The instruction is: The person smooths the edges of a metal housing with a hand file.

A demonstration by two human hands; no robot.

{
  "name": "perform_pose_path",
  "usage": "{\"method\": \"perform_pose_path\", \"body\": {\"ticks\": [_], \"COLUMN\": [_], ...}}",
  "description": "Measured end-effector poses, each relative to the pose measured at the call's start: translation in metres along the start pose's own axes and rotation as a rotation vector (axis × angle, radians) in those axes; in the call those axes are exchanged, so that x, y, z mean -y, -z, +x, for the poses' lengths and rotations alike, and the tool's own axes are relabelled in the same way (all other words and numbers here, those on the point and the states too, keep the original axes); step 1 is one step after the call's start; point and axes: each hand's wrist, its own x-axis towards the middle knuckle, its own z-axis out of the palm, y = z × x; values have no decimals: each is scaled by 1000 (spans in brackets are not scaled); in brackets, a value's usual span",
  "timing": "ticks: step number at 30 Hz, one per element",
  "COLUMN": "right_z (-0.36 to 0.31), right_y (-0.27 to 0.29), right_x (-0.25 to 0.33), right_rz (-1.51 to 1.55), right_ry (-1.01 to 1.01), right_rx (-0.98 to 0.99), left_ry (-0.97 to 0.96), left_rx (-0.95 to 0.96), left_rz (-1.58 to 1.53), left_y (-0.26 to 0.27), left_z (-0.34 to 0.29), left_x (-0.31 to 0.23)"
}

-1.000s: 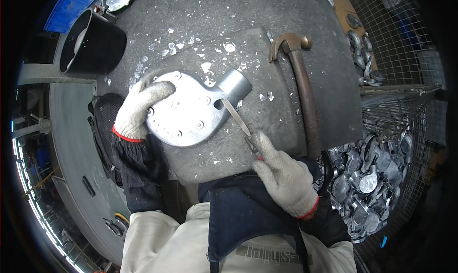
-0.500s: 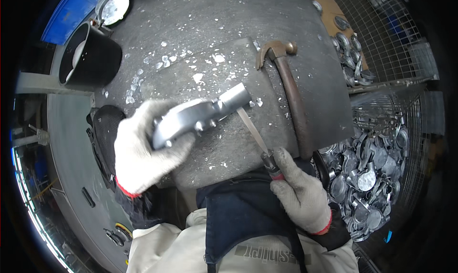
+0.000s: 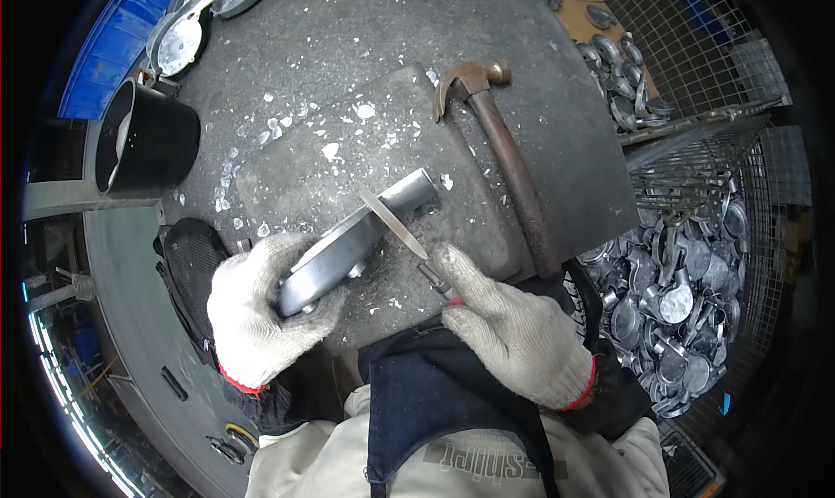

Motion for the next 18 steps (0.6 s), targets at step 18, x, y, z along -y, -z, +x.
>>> {"method": "perform_pose_path", "body": {"ticks": [18], "right_z": [4], "right_y": [4], "right_x": [-5], "right_rz": [871], "right_ry": [-257], "right_rx": [211], "left_ry": [-32], "left_rx": [10], "left_rz": [-29], "left_y": [5], "left_z": [4], "left_x": [0]}}
